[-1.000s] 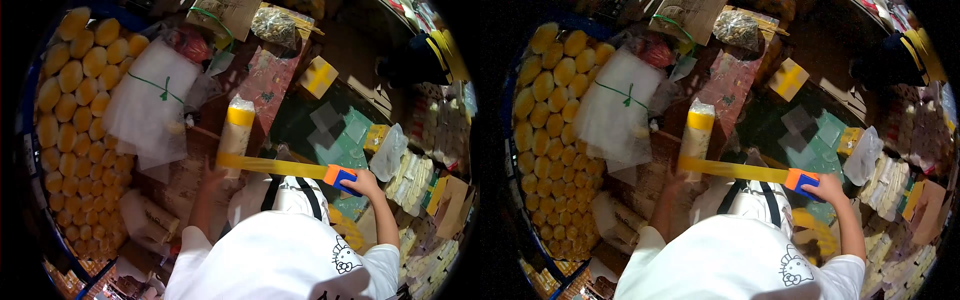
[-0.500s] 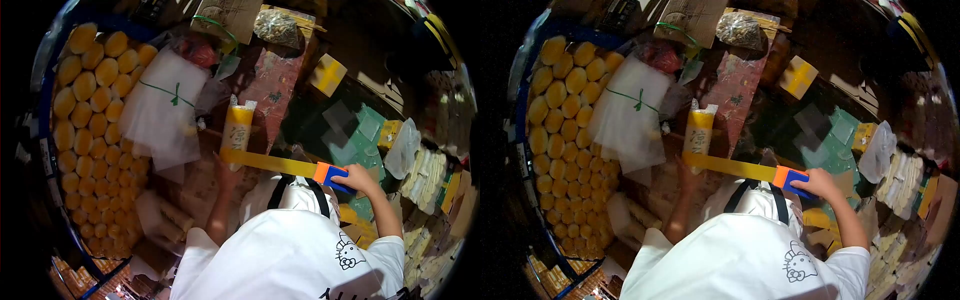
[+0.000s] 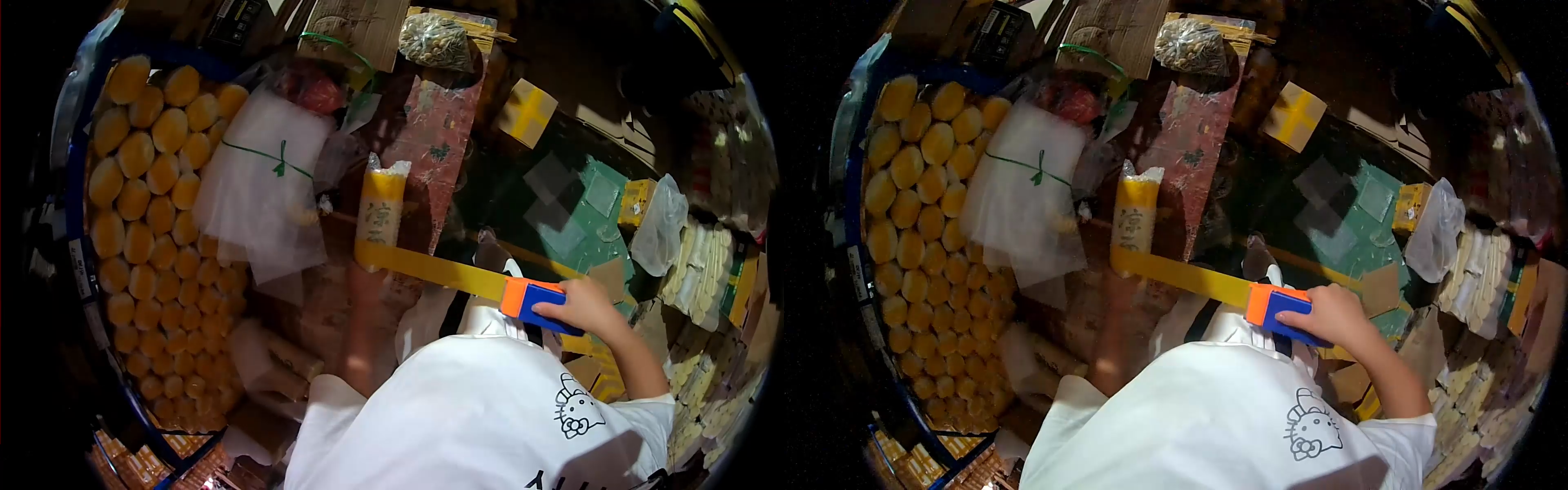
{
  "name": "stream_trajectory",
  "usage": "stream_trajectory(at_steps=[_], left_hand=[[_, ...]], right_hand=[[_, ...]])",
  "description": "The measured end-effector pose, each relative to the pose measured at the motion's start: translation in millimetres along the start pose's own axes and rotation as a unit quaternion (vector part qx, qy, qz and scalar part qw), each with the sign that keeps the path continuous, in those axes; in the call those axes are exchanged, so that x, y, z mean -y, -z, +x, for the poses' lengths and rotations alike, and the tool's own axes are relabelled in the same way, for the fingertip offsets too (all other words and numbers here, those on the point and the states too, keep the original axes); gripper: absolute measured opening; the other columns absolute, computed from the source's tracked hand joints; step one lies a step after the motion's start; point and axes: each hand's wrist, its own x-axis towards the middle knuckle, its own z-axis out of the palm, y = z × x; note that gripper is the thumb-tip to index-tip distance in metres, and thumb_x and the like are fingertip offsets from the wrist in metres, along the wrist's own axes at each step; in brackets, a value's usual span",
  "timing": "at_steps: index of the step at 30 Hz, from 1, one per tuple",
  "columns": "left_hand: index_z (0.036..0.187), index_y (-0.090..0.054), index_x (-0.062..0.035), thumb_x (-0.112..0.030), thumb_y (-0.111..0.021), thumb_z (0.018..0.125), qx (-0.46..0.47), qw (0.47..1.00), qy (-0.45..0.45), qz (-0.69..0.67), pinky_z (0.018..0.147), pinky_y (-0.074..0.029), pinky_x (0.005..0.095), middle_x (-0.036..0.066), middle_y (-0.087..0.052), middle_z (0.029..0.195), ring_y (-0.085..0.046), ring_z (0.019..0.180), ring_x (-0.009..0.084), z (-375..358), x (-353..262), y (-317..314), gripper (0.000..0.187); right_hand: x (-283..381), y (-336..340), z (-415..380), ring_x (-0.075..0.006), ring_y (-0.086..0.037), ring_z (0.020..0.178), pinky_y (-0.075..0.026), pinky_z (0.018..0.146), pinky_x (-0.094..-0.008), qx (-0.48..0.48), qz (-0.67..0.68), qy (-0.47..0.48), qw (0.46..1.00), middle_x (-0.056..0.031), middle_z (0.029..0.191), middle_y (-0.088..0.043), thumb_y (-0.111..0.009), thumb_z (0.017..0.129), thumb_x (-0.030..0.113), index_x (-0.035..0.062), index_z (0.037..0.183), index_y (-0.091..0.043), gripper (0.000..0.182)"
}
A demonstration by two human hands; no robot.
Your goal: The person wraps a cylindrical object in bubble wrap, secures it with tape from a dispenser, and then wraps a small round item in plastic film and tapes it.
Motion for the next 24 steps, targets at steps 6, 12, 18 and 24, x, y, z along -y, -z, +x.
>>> stream_trajectory(at_steps=[6,12,18,24], left_hand=[[0.129,-0.029,-0.0052,-0.013,-0.072,0.065,0.134,0.979,0.146,0.053,0.073,-0.046,0.0340,0.021,-0.047,0.118,-0.054,0.095,0.0252,58,76,27,0.078],[0.134,-0.014,-0.0015,-0.023,-0.073,0.066,-0.042,0.973,0.064,-0.216,0.083,-0.042,0.0404,0.021,-0.023,0.134,-0.042,0.111,0.0316,24,27,49,0.093],[0.134,-0.013,0.0001,-0.018,-0.074,0.059,-0.057,0.991,-0.045,0.109,0.099,-0.024,0.0428,0.023,-0.026,0.131,-0.028,0.119,0.0366,22,18,17,0.098],[0.127,-0.026,0.0014,-0.017,-0.074,0.060,0.006,0.996,-0.032,0.084,0.089,-0.037,0.0383,0.021,-0.043,0.117,-0.044,0.106,0.0318,29,8,37,0.085]], right_hand=[[-10,-59,74,-0.0277,-0.062,0.068,-0.049,0.065,-0.0359,-0.025,0.016,0.061,0.998,-0.0148,0.075,-0.063,-0.057,0.063,0.063,0.0019,0.077,-0.065,0.063],[30,-82,117,-0.0280,-0.062,0.072,-0.048,0.067,-0.0356,-0.017,-0.009,0.079,0.997,-0.0157,0.079,-0.063,-0.055,0.066,0.061,0.0046,0.087,-0.064,0.061],[29,-95,142,-0.0275,-0.062,0.071,-0.049,0.066,-0.0355,-0.013,-0.044,0.066,0.997,-0.0146,0.079,-0.063,-0.057,0.066,0.061,0.0039,0.086,-0.064,0.061],[26,-77,128,-0.0269,-0.062,0.071,-0.049,0.066,-0.0350,-0.022,0.019,0.092,0.995,-0.0147,0.078,-0.063,-0.056,0.064,0.064,0.0034,0.084,-0.065,0.065]])
